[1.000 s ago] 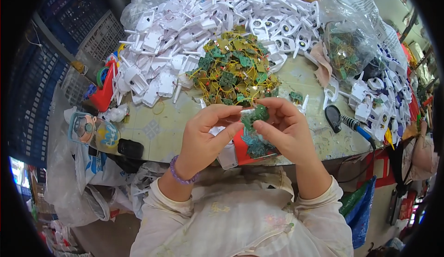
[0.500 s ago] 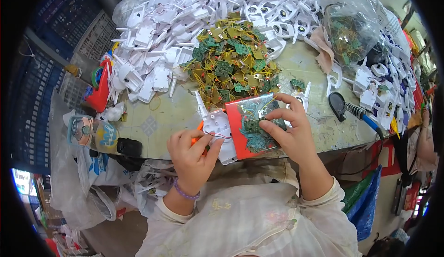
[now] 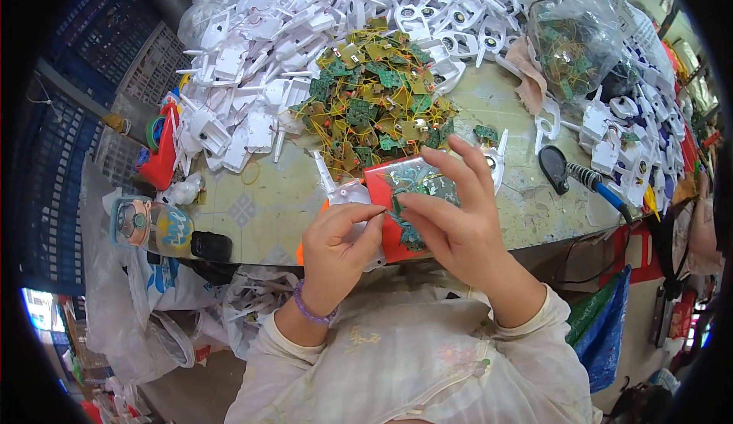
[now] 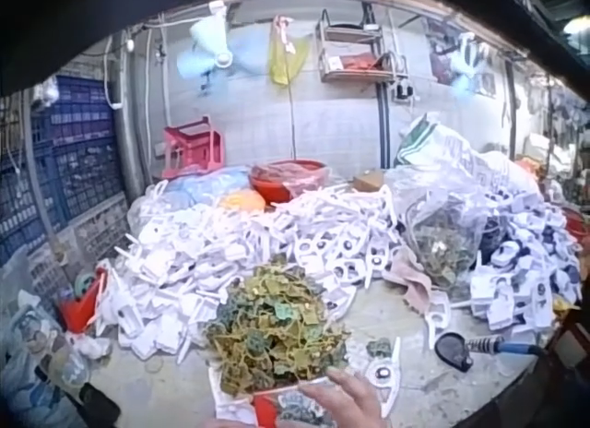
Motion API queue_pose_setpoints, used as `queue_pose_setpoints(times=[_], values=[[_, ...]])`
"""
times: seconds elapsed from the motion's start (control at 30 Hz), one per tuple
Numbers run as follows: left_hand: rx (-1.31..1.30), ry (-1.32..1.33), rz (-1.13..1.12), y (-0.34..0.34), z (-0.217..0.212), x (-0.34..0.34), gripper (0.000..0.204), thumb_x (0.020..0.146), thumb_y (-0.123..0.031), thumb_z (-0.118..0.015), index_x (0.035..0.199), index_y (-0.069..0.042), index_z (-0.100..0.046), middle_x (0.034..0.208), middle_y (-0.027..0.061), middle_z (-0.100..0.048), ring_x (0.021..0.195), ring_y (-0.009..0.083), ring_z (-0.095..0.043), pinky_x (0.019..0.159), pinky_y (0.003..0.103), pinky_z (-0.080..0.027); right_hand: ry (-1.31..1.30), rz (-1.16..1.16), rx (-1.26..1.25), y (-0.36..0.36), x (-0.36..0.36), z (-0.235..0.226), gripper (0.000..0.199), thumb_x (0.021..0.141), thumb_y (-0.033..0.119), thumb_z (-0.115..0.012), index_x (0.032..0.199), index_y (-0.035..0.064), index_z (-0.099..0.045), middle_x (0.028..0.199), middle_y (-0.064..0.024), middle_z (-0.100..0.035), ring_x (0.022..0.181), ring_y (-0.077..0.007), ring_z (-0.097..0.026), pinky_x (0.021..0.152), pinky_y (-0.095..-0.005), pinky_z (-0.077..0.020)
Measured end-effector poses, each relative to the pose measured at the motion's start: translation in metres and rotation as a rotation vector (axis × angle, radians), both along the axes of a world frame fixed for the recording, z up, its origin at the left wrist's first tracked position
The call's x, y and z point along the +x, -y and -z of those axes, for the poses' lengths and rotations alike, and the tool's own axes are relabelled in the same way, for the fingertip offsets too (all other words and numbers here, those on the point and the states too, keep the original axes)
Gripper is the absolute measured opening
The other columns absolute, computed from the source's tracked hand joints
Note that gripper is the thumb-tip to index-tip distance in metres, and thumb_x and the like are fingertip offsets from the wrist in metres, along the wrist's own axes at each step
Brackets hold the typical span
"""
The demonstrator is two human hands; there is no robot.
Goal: Soldering components onto small circuit boards for toy assembly.
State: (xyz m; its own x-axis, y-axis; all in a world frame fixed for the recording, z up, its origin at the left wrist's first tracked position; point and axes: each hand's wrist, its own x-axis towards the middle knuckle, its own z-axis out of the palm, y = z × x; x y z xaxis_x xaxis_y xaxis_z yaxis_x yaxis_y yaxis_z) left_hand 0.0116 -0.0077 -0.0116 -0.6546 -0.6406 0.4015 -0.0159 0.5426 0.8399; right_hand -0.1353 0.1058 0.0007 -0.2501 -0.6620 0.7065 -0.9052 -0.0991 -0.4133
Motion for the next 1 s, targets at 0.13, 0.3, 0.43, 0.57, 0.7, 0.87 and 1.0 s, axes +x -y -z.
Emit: queue_pose_setpoints(times=[0.13,0.3,0.43,0.57,0.7,0.87,1.0], values=[[0.060,0.001,0.021,0.000,0.000,-0.003,0.012,0.079,-0.006,-0.068,0.090,-0.002,-0.069,0.081,0.0092,-0.067,0.072,0.0194,-0.062,0.065,0.030,-0.047,0.006,-0.028,0.055,0.003,0.005,-0.006,0.025,0.065,0.008,-0.076,0.089,0.0124,-0.070,0.126,-0.0134,-0.052,0.125,-0.0408,-0.038,0.099,-0.0506,-0.0337],[0.062,0.039,0.022,0.000,0.000,-0.005,0.011,0.078,-0.006,-0.069,0.088,-0.002,-0.069,0.078,0.0087,-0.067,0.069,0.0192,-0.061,0.063,0.030,-0.046,0.012,-0.007,0.062,-0.002,0.005,0.003,0.015,0.071,0.014,-0.072,0.084,0.0101,-0.067,0.126,-0.0127,-0.051,0.125,-0.0397,-0.038,0.100,-0.0576,-0.0293],[0.099,0.071,0.021,-0.001,-0.001,-0.006,0.010,0.076,-0.006,-0.071,0.084,-0.002,-0.069,0.074,0.0076,-0.065,0.068,0.0188,-0.060,0.061,0.030,-0.045,0.065,0.008,0.044,-0.001,0.004,0.008,0.017,0.070,0.011,-0.073,0.086,0.0090,-0.066,0.123,-0.0129,-0.052,0.122,-0.0398,-0.040,0.099,-0.0563,-0.0314],[0.043,0.079,0.022,0.001,0.002,-0.006,0.010,0.073,-0.006,-0.072,0.082,-0.004,-0.069,0.072,0.0068,-0.064,0.066,0.0205,-0.060,0.061,0.031,-0.045,0.097,0.166,-0.037,-0.003,0.004,0.010,0.022,0.070,0.008,-0.073,0.090,0.0072,-0.065,0.117,-0.0132,-0.054,0.117,-0.0383,-0.045,0.095,-0.0473,-0.0380],[-0.214,0.136,0.066,0.008,0.000,-0.005,0.013,0.068,-0.003,-0.073,0.081,-0.004,-0.069,0.083,0.0071,-0.065,0.074,0.0220,-0.060,0.065,0.032,-0.046,0.126,0.234,-0.002,-0.013,-0.006,0.014,0.026,0.071,0.007,-0.073,0.095,0.0063,-0.063,0.113,-0.0133,-0.055,0.114,-0.0386,-0.046,0.093,-0.0456,-0.0395],[-0.421,0.041,0.169,0.015,-0.004,-0.015,0.012,0.066,-0.001,-0.071,0.075,-0.003,-0.063,0.099,0.0070,-0.068,0.091,0.0252,-0.064,0.075,0.036,-0.052,0.327,0.224,-0.150,-0.043,-0.019,0.034,0.026,0.071,-0.002,-0.070,0.095,0.0029,-0.060,0.106,-0.0131,-0.055,0.100,-0.0277,-0.053,0.086,-0.0344,-0.0427],[-0.422,0.079,0.194,0.015,-0.002,-0.013,0.012,0.066,0.000,-0.071,0.074,-0.003,-0.062,0.101,0.0078,-0.068,0.072,0.0219,-0.065,0.060,0.030,-0.053,0.505,0.410,-0.403,-0.097,-0.036,0.064,0.030,0.081,-0.005,-0.063,0.106,0.0015,-0.048,0.097,-0.0071,-0.051,0.087,-0.0154,-0.051,0.080,-0.0276,-0.0425]])
